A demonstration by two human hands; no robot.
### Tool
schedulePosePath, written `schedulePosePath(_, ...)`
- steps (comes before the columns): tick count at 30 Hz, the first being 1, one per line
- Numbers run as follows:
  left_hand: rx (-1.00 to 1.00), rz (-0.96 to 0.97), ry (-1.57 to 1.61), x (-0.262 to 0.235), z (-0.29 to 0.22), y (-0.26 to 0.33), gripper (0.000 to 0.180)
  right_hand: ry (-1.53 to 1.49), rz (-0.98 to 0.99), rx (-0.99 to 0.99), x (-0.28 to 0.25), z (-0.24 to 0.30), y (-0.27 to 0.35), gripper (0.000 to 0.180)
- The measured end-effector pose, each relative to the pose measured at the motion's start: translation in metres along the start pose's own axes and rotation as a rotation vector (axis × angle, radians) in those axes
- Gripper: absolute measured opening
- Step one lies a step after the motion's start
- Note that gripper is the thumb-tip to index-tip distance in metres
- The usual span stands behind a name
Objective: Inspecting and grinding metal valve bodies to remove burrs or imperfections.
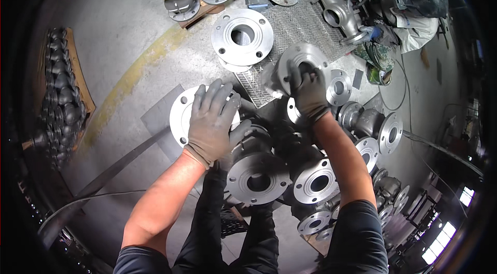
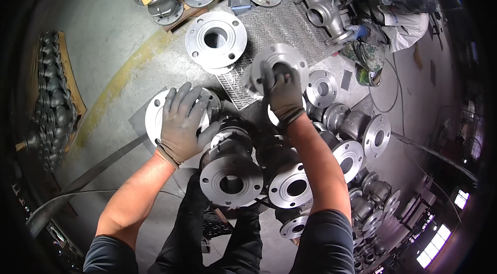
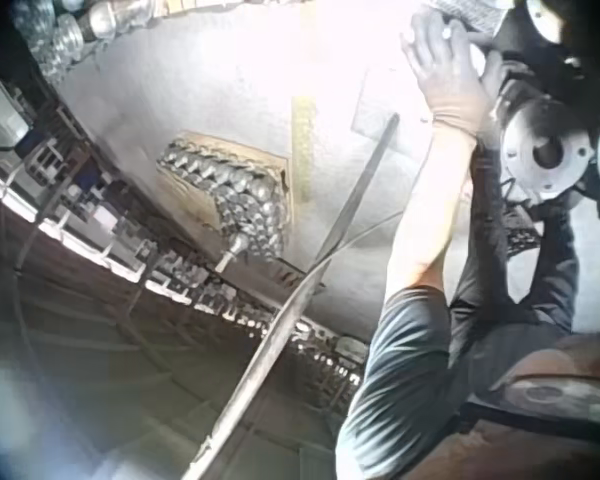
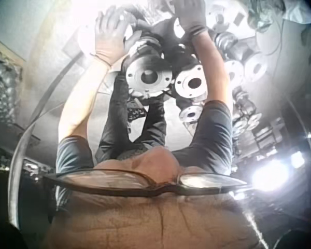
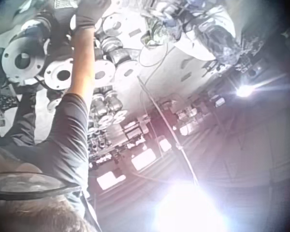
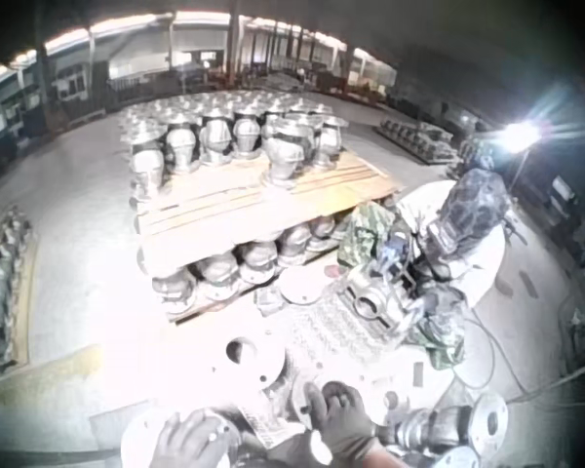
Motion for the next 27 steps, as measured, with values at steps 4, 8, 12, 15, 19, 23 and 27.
schedulePosePath(4,-0.024,0.050,-0.045,-0.004,0.001,0.000,0.074,0.012,0.043,0.239,0.012,-0.036,-0.035,0.073)
schedulePosePath(8,-0.011,0.036,-0.016,-0.004,-0.006,-0.005,0.072,0.177,0.213,0.422,0.023,-0.086,-0.050,0.081)
schedulePosePath(12,-0.020,0.035,0.036,-0.008,-0.008,-0.007,0.066,0.159,0.124,0.414,0.017,-0.107,-0.053,0.078)
schedulePosePath(15,-0.028,0.036,0.038,-0.011,-0.002,-0.005,0.064,0.097,0.239,0.476,0.002,-0.079,-0.064,0.089)
schedulePosePath(19,-0.014,0.009,0.010,-0.005,-0.001,-0.005,0.064,-0.268,0.158,0.541,-0.034,-0.030,-0.089,0.084)
schedulePosePath(23,-0.029,0.016,0.038,-0.005,0.004,-0.001,0.063,-0.576,-0.112,0.036,-0.057,0.075,-0.137,0.090)
schedulePosePath(27,-0.044,0.123,0.047,-0.001,-0.001,-0.007,0.065,-0.404,-0.034,-0.082,-0.012,0.105,-0.161,0.093)
Point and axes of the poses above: each hand's wrist, its own y-axis away from the middle knuckle, its own x-axis out of the palm, z = x × y, the point moved 1 cm from there along -y, towards the middle knuckle, and after that the axes turned 1 degree about z, right-handed, at the moved point
